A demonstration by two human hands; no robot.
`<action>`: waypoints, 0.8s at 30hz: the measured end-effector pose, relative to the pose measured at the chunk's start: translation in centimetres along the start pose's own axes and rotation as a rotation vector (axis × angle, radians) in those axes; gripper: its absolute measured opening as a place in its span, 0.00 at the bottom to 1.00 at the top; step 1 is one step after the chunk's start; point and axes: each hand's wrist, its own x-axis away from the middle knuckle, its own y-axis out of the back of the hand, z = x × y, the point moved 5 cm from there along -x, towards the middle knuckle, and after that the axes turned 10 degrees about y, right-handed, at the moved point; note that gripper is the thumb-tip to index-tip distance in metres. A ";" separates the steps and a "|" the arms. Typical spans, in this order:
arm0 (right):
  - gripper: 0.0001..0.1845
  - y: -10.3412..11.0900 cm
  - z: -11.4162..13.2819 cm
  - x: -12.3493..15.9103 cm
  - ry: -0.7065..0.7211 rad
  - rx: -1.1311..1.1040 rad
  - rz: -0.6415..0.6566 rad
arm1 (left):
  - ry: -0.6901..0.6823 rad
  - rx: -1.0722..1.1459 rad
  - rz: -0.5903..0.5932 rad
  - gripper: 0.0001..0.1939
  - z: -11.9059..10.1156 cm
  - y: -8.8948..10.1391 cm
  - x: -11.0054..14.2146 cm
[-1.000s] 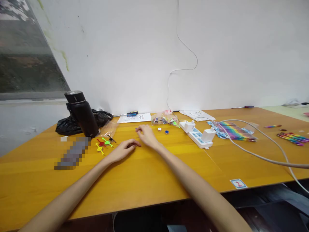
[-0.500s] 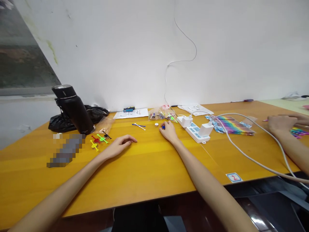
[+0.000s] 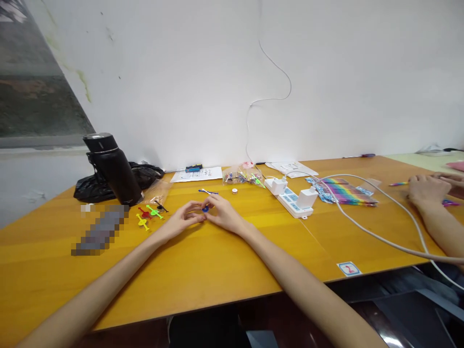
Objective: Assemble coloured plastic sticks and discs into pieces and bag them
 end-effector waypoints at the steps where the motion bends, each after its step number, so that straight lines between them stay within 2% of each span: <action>1: 0.07 -0.6 0.3 0.1 0.005 -0.044 0.032 | -0.003 0.008 0.000 0.21 0.2 0.0 -0.1; 3: 0.10 -1.1 0.3 0.3 -0.004 -0.107 0.056 | -0.018 0.014 0.000 0.19 0.4 0.1 -0.3; 6: 0.13 -0.6 -0.2 0.6 -0.030 -0.105 0.070 | -0.037 0.002 0.006 0.19 0.5 0.2 -0.4; 12: 0.19 1.4 -3.9 1.6 -0.204 0.311 0.005 | -0.019 -0.023 0.003 0.18 -0.4 -0.2 0.0; 17: 0.27 0.3 -6.2 2.4 -0.255 0.433 0.238 | -0.015 -0.054 -0.007 0.18 -0.9 -0.5 0.3; 20: 0.28 0.0 -6.1 2.3 -0.271 0.447 0.292 | -0.014 -0.064 -0.001 0.17 -0.9 -0.6 0.3; 24: 0.23 0.7 -4.9 1.8 -0.243 0.526 0.212 | -0.013 -0.054 -0.002 0.17 -0.8 -0.6 0.2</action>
